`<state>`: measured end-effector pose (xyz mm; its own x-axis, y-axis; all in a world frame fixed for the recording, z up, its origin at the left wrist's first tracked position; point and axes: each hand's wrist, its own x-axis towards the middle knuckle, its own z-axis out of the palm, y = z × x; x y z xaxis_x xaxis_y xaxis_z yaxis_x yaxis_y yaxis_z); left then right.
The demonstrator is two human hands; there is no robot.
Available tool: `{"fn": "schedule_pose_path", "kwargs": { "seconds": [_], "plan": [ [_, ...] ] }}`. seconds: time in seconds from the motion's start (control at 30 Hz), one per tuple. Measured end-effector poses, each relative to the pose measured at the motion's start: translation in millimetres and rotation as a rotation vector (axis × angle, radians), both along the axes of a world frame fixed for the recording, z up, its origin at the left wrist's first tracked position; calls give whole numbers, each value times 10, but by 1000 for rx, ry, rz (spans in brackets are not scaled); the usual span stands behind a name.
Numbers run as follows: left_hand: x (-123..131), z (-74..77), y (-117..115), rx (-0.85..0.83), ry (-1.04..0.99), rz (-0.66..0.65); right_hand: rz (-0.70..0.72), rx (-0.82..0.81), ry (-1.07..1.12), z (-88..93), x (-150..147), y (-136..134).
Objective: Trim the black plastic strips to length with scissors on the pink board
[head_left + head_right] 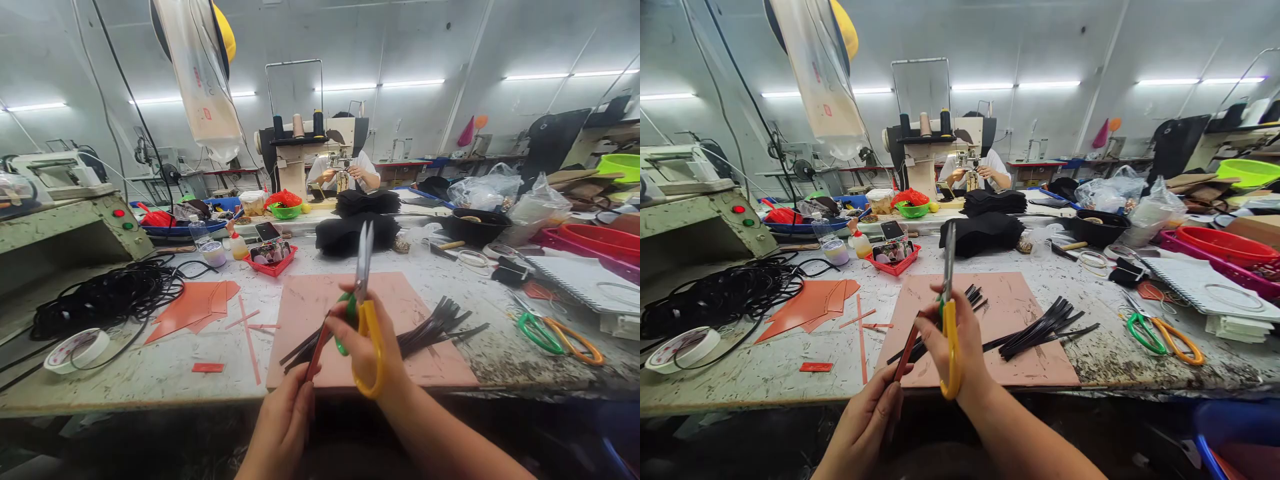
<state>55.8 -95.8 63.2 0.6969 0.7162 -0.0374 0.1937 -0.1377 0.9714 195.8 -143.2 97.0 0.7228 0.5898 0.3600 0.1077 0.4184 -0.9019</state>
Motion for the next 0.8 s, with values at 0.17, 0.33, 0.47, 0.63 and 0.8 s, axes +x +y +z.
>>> {"fn": "schedule_pose_path", "kwargs": {
  "seconds": [0.17,0.33,0.47,0.63,0.8],
  "plan": [
    [-45,-121,29,-60,-12,-89,-228,68,-130,216,450,-2],
    [-52,-204,62,-133,-43,-116,-393,127,-176,373,702,-53],
    [-34,-227,156,-188,-25,-178,-459,148,-160,432,819,-95],
    [104,-88,346,-314,83,-305,-494,175,-199,478,933,-114],
    [288,164,526,-309,217,-439,-504,190,-218,494,1056,-68]
  ]
}}
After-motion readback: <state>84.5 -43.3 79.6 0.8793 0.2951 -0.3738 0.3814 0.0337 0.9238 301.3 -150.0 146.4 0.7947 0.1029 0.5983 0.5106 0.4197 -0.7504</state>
